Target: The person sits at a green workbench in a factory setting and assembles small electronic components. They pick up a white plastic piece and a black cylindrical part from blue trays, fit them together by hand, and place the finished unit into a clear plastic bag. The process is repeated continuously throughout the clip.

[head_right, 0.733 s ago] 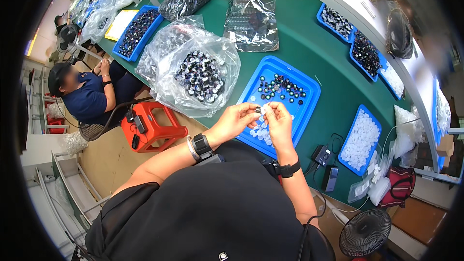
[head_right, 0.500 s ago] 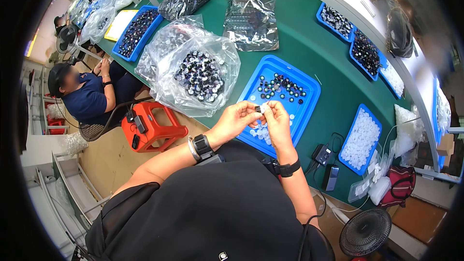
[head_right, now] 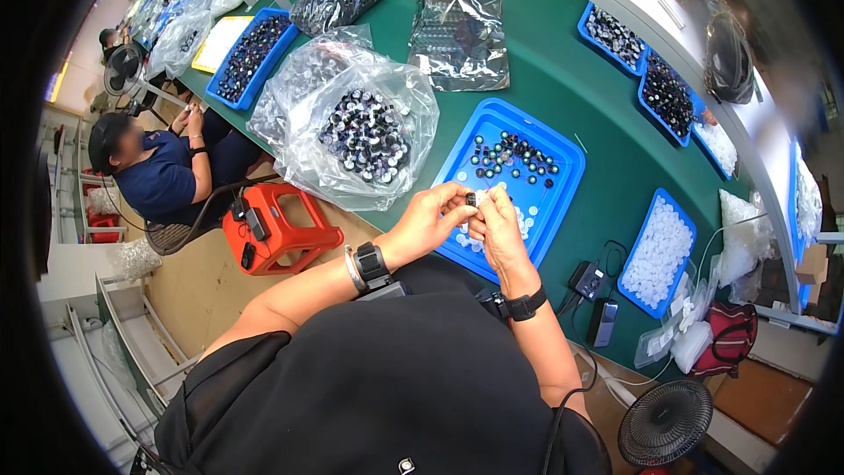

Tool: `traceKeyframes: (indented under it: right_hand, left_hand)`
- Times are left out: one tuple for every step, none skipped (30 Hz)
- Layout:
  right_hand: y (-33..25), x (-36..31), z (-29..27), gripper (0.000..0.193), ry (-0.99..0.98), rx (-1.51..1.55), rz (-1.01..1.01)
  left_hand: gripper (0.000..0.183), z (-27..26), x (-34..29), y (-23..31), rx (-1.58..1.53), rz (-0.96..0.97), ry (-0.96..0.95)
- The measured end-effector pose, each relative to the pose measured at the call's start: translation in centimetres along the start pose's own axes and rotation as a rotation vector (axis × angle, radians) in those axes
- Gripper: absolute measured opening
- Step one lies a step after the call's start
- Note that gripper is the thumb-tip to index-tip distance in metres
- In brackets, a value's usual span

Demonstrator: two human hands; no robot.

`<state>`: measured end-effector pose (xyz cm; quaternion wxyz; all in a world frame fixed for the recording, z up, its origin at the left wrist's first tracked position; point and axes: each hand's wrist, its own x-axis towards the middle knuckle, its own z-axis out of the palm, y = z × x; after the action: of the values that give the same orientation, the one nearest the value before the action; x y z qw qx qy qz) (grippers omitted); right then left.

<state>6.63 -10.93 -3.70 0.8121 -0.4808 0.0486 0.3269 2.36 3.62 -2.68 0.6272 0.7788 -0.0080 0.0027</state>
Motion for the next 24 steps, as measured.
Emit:
traceKeyframes:
  right_hand:
    - [-0.1,-0.1,0.3,0.015,0.004,0.032,0.014]
    - [0.0,-0.1,0.4,0.015,0.015,0.004,-0.006]
    - [-0.1,0.0,0.5,0.015,0.027,-0.024,-0.027]
    - [0.0,0.0,0.6,0.014,0.039,-0.051,-0.047]
    - [0.1,0.0,0.7,0.014,0.063,-0.076,-0.059]
    - [0.2,0.0,0.8,0.013,0.087,-0.101,-0.071]
    - [0.3,0.0,0.9,0.013,0.110,-0.127,-0.081]
    - [0.6,0.0,1.0,0.012,0.110,-0.150,-0.124]
    - [1.0,0.0,1.0,0.012,0.109,-0.173,-0.168]
    - [1.3,0.1,0.9,0.011,0.110,-0.195,-0.211]
    - [1.7,0.3,0.5,0.011,0.100,-0.228,-0.242]
    - [2.1,0.5,0.0,0.011,0.090,-0.261,-0.273]
    - [2.1,0.7,-0.2,0.011,0.078,-0.295,-0.304]
    - [2.1,0.7,-0.3,0.010,0.086,-0.289,-0.298]
    - [2.0,0.7,-0.3,0.010,0.094,-0.283,-0.292]
    - [1.8,0.7,0.0,0.011,0.099,-0.277,-0.284]
    - [1.4,0.5,0.3,0.011,0.111,-0.263,-0.244]
    - [1.0,0.2,0.6,0.011,0.122,-0.249,-0.204]
    - [0.6,0.2,0.9,0.012,0.135,-0.235,-0.167]
    - [0.9,0.2,0.5,0.021,0.135,-0.262,-0.180]
    - [0.9,0.3,0.6,0.024,0.114,-0.371,-0.243]
    - [1.0,0.3,0.6,0.026,0.093,-0.482,-0.303]
    - [1.0,0.3,0.8,0.029,0.071,-0.592,-0.363]
    - [0.6,-0.1,0.7,0.035,0.030,-0.630,-0.301]
  left_hand:
    - [0.018,0.2,0.0,-0.3,-0.128,-0.054,0.014]
    - [0.018,0.5,0.0,-0.5,-0.257,-0.108,0.028]
    - [0.019,0.7,0.0,-0.7,-0.386,-0.163,0.042]
    - [0.019,0.6,0.0,-0.6,-0.481,-0.206,0.022]
    - [0.019,0.4,0.1,-0.4,-0.576,-0.250,0.002]
    - [0.020,0.3,0.1,-0.4,-0.671,-0.295,-0.018]
    - [0.020,0.3,0.1,-0.4,-0.709,-0.321,-0.022]
    - [0.020,0.3,0.0,-0.5,-0.748,-0.347,-0.025]
    - [0.020,0.2,-0.1,-0.6,-0.786,-0.373,-0.028]
    - [0.020,0.3,-0.2,-0.8,-0.808,-0.396,-0.028]
    - [0.020,0.3,-0.3,-1.0,-0.830,-0.419,-0.028]
    - [0.021,0.3,-0.3,-1.1,-0.851,-0.442,-0.027]
    - [0.021,0.2,-0.3,-1.0,-0.870,-0.444,-0.034]
    - [0.021,0.0,-0.3,-0.8,-0.888,-0.446,-0.041]
    - [0.021,-0.1,-0.3,-0.7,-0.906,-0.448,-0.048]
    - [0.022,-0.2,-0.2,-1.0,-0.974,-0.473,-0.057]
    - [0.023,-0.3,0.0,-1.3,-1.042,-0.498,-0.065]
    - [0.024,-0.4,0.1,-1.6,-1.110,-0.522,-0.074]
    - [0.026,-0.5,0.2,-1.3,-1.160,-0.561,-0.076]
    - [0.027,-0.6,0.1,-0.9,-1.210,-0.600,-0.078]
    - [0.029,-0.7,0.1,-0.6,-1.260,-0.639,-0.079]
    - [0.033,-0.4,-0.1,-1.1,-1.305,-0.665,-0.111]
    - [0.033,-0.3,-0.2,-1.4,-1.314,-0.680,-0.116]
    - [0.033,-0.1,-0.3,-1.7,-1.324,-0.696,-0.121]
